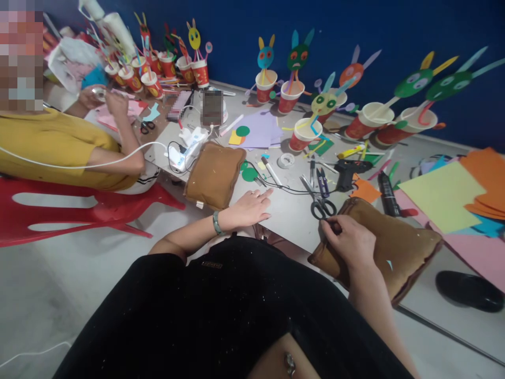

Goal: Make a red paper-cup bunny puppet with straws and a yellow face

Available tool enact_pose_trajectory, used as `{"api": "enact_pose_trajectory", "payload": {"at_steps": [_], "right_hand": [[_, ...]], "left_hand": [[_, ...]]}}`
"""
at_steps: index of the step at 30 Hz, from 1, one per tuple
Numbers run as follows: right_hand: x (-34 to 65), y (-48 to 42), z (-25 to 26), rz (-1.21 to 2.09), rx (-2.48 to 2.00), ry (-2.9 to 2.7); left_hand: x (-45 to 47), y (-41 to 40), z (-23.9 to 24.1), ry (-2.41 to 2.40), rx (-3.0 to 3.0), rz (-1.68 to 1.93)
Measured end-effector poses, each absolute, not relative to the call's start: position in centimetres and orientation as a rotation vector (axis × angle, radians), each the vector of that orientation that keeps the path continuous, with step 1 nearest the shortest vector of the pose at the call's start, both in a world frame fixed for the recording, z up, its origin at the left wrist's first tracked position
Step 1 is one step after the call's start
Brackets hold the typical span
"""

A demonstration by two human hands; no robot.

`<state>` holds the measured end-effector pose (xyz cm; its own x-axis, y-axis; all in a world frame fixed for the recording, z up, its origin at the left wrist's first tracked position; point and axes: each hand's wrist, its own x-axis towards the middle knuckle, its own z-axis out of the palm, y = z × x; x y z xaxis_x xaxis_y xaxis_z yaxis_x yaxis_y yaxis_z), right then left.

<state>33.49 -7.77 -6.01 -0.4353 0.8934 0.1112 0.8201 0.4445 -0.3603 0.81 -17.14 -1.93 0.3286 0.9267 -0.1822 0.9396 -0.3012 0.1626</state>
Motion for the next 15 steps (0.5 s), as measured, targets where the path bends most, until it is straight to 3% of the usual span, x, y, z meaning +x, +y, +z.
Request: {"api": "enact_pose_trajectory", "payload": {"at_steps": [7, 15], "right_hand": [[33.7, -7.8, -6.3, 0.335, -1.447, -2.429], [33.8, -7.9, -6.8, 0.26, -1.426, -2.446]], "left_hand": [[0.2, -18.7, -0.8, 1.692, 2.362, -0.195], [-2.7, -25.2, 4.7, 1.626, 2.053, -0.467]]}}
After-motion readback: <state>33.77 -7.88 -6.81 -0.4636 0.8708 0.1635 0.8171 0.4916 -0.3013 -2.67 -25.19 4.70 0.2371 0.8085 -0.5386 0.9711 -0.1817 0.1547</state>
